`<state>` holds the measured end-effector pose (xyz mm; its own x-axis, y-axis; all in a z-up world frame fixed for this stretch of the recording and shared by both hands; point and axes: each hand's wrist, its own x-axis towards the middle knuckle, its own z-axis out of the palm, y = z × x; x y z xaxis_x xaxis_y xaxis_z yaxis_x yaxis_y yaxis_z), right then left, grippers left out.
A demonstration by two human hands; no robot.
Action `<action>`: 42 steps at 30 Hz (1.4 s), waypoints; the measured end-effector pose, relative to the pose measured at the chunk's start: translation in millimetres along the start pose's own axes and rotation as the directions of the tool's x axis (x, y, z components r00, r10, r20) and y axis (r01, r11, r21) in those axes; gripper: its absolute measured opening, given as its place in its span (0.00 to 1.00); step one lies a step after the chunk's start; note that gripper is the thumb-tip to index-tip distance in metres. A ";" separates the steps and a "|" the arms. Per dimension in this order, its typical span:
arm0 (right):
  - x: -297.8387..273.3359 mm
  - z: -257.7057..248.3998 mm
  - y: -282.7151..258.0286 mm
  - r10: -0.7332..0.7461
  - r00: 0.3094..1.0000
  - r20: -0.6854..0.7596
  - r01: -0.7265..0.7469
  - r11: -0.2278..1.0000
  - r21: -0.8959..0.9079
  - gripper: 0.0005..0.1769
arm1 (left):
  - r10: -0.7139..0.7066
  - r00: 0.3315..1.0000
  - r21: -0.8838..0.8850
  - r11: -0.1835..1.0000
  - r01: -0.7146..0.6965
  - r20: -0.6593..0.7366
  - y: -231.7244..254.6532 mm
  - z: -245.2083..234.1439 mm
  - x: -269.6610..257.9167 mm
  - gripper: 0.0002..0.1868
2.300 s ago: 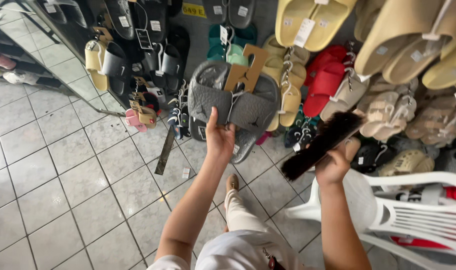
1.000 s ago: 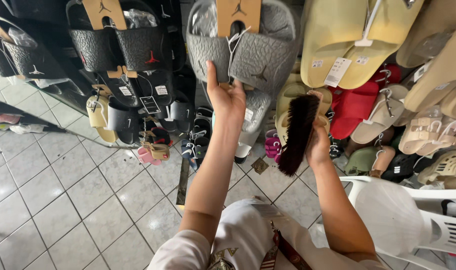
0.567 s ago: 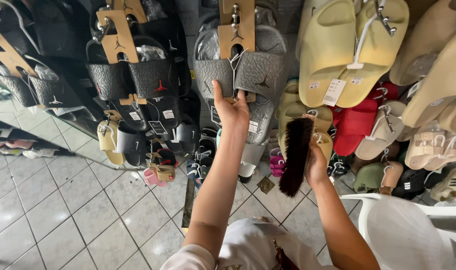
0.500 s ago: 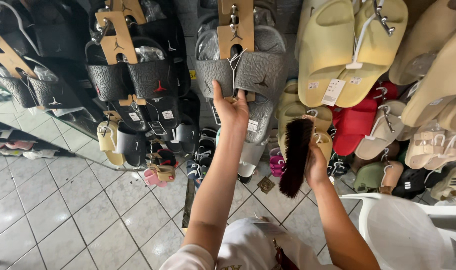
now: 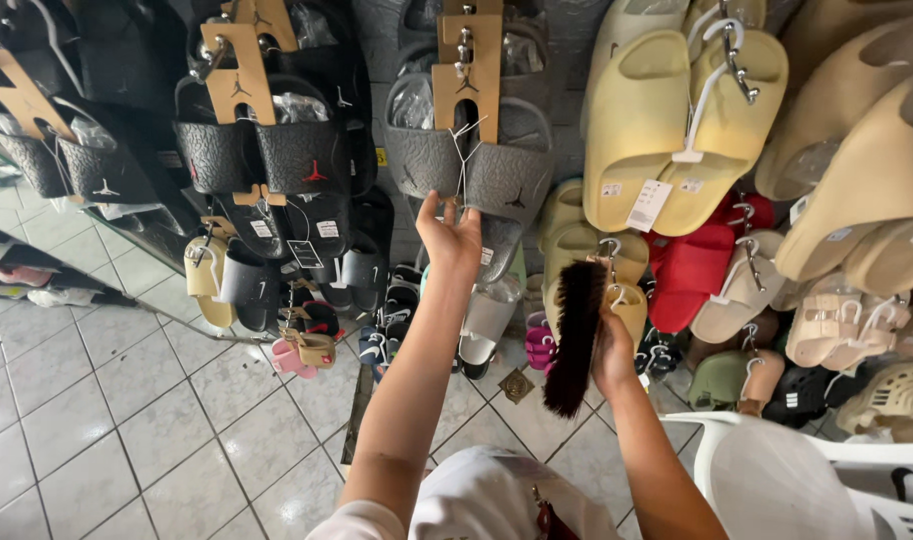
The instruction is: The person cleans a pair of grey slides using a brush, then picks up and replaces several pairs of clogs on a display rack.
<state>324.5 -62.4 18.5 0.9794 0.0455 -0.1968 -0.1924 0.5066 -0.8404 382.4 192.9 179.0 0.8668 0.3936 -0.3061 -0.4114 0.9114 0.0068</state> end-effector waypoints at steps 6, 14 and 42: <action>-10.1 -6.2 9.8 0.079 0.996 0.038 -0.077 0.996 -0.034 0.28 | 0.056 0.998 0.009 0.998 -0.056 -0.036 -7.9 1.6 -13.3 0.33; -40.9 25.8 -4.2 0.071 0.990 0.125 -0.068 0.997 -0.035 0.30 | 0.028 0.997 0.185 0.983 -0.013 -0.078 -16.1 -35.8 -13.7 0.36; 45.5 173.1 -88.5 -0.265 0.940 0.214 0.341 0.709 -0.618 0.38 | 0.105 0.993 0.471 0.874 -0.121 0.059 -17.9 -17.0 -6.4 0.29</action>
<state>396.8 43.8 171.3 0.9849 0.0925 0.1460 0.1593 -0.1572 -0.9746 379.4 172.1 164.7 0.8337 0.4937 -0.2473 -0.3316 0.8057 0.4908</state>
